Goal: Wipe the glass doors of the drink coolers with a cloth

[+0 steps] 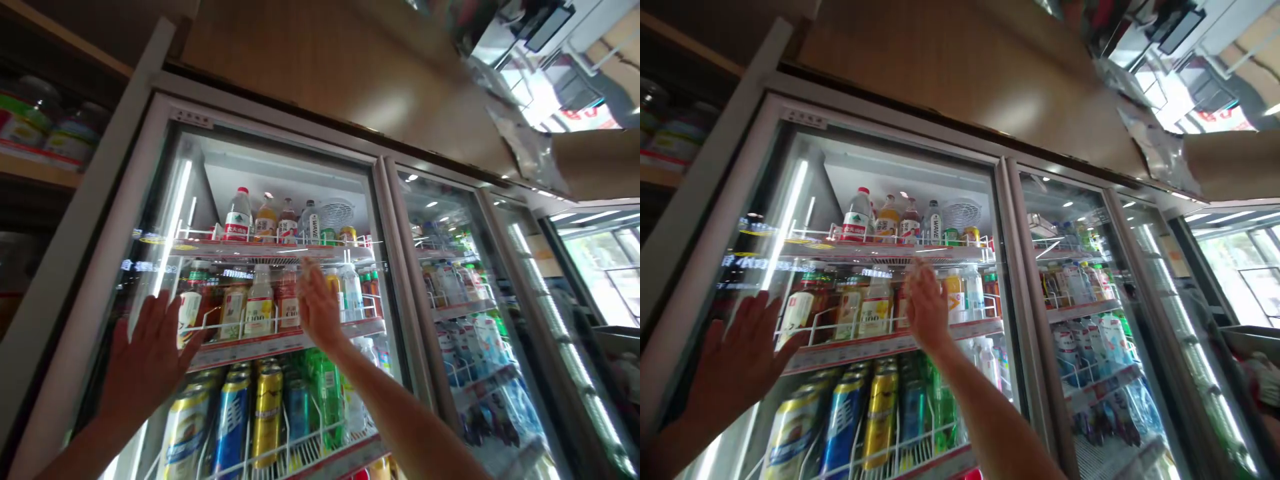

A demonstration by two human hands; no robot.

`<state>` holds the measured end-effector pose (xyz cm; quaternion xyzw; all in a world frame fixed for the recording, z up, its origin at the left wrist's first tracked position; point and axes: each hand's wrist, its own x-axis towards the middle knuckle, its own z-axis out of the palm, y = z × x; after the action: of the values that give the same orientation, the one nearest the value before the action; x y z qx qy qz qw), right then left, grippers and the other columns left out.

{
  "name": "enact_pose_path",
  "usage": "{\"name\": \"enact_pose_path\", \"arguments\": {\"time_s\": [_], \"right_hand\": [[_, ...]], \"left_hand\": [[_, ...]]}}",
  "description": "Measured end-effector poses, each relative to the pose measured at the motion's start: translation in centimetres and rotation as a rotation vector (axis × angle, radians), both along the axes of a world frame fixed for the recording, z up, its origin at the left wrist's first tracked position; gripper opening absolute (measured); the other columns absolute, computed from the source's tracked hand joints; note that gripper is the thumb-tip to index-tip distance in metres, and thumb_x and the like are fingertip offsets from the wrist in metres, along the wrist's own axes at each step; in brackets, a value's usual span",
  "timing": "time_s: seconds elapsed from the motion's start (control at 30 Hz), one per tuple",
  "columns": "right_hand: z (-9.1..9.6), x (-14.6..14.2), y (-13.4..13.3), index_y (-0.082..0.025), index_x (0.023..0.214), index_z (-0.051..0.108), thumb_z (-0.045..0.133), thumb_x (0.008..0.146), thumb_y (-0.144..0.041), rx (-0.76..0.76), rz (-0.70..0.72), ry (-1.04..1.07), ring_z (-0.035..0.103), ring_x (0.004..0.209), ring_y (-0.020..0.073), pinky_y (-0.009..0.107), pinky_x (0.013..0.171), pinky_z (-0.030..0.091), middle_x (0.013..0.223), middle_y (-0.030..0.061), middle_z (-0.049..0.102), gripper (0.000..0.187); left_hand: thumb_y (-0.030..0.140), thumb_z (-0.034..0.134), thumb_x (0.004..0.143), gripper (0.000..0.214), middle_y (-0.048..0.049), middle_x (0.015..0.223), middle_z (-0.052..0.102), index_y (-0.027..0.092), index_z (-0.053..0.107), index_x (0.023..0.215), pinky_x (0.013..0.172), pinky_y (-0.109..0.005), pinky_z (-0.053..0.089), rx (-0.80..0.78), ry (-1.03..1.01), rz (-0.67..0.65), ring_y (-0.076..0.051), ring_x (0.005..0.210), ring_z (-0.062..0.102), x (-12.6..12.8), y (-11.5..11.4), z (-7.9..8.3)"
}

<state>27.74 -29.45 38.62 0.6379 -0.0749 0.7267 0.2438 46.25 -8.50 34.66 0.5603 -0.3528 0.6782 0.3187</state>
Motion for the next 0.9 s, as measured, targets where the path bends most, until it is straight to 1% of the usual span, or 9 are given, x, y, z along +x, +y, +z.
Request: {"name": "enact_pose_path", "arguments": {"time_s": [0.07, 0.13, 0.27, 0.33, 0.43, 0.5, 0.7, 0.77, 0.9], "right_hand": [[-1.6, 0.4, 1.0, -0.03, 0.12, 0.051, 0.041, 0.088, -0.033, -0.2, -0.018, 0.245, 0.037, 0.13, 0.0139, 0.036, 0.11, 0.025, 0.139, -0.0059, 0.044, 0.034], [-2.1, -1.3, -0.7, -0.032, 0.119, 0.051, 0.039, 0.089, -0.031, -0.139, -0.026, 0.185, 0.039, 0.128, 0.0128, 0.037, 0.111, 0.023, 0.138, -0.0063, 0.045, 0.033], [-1.5, -4.9, -5.0, -0.01, 0.129, 0.042, 0.019, 0.092, -0.02, 0.126, -0.025, -0.131, 0.026, 0.136, 0.025, 0.054, 0.105, 0.025, 0.142, 0.0185, 0.035, 0.044], [-2.1, -4.0, -4.6, -0.006, 0.129, 0.041, 0.021, 0.092, -0.02, 0.16, -0.026, -0.152, 0.023, 0.137, 0.0258, 0.051, 0.104, 0.028, 0.142, 0.0213, 0.033, 0.045], [-4.2, -1.6, -2.4, -0.023, 0.129, 0.045, 0.037, 0.089, -0.022, 0.06, -0.044, 0.065, 0.03, 0.134, 0.017, 0.038, 0.108, 0.029, 0.143, 0.0032, 0.039, 0.041], [-5.2, -1.6, -2.1, -0.032, 0.128, 0.046, 0.042, 0.085, -0.021, 0.002, -0.065, 0.188, 0.036, 0.131, 0.0146, 0.036, 0.11, 0.025, 0.141, -0.0044, 0.042, 0.044], [-5.2, -4.4, -5.2, -0.01, 0.135, 0.034, 0.022, 0.09, -0.015, 0.191, -0.092, -0.173, 0.026, 0.136, 0.0253, 0.051, 0.105, 0.026, 0.142, 0.0201, 0.035, 0.047], [-6.3, -3.2, -4.2, -0.014, 0.135, 0.036, 0.027, 0.09, -0.016, 0.166, -0.105, -0.13, 0.026, 0.136, 0.0224, 0.045, 0.104, 0.03, 0.143, 0.0155, 0.035, 0.047], [-9.4, -2.3, -2.9, -0.029, 0.13, 0.045, 0.041, 0.086, -0.022, -0.02, -0.143, 0.203, 0.038, 0.13, 0.016, 0.034, 0.107, 0.029, 0.14, 0.0015, 0.044, 0.045]], "left_hand": [[0.049, 0.023, 0.089, 0.064, -0.0057, 0.152, 0.008, 0.03, -0.006, 0.143, 0.108, -0.059, 0.016, 0.006, 0.001, -0.015, -0.03, 0.138, 0.017, -0.2, 0.1, 0.1], [0.049, 0.022, 0.089, 0.064, -0.0061, 0.152, 0.008, 0.029, -0.008, 0.143, 0.108, -0.059, 0.015, 0.001, 0.008, -0.034, -0.031, 0.137, 0.018, -0.4, 0.2, 0.1], [0.048, 0.024, 0.089, 0.065, -0.006, 0.152, 0.007, 0.029, -0.007, 0.143, 0.109, -0.059, 0.013, -0.001, 0.003, -0.073, -0.03, 0.138, 0.017, -0.6, 0.1, 0.0], [0.049, 0.023, 0.089, 0.065, -0.0066, 0.152, 0.008, 0.028, -0.006, 0.143, 0.109, -0.059, 0.012, 0.002, 0.001, -0.09, -0.031, 0.138, 0.016, -0.7, 0.1, -0.1], [0.05, 0.023, 0.089, 0.065, -0.0073, 0.152, 0.01, 0.027, -0.003, 0.144, 0.109, -0.059, 0.011, 0.009, 0.008, -0.105, -0.031, 0.138, 0.017, -0.6, 0.2, -0.1], [0.049, 0.022, 0.09, 0.064, -0.008, 0.152, 0.012, 0.026, -0.002, 0.144, 0.109, -0.058, 0.011, 0.02, 0.018, -0.103, -0.029, 0.138, 0.016, -0.6, 0.3, -0.2], [0.046, 0.015, 0.091, 0.063, -0.0169, 0.15, 0.017, 0.013, 0.007, 0.144, 0.109, -0.057, 0.009, 0.046, 0.015, -0.087, -0.029, 0.139, 0.012, -0.5, 0.1, -0.4], [0.046, 0.015, 0.092, 0.062, -0.0169, 0.15, 0.017, 0.013, 0.009, 0.144, 0.11, -0.056, 0.009, 0.04, 0.0, -0.104, -0.029, 0.139, 0.012, -0.6, 0.1, -0.4], [0.045, 0.021, 0.092, 0.062, -0.0162, 0.151, 0.014, 0.014, 0.008, 0.144, 0.109, -0.057, 0.009, 0.062, 0.003, -0.103, -0.029, 0.139, 0.012, -0.5, 0.3, -1.0]]}}
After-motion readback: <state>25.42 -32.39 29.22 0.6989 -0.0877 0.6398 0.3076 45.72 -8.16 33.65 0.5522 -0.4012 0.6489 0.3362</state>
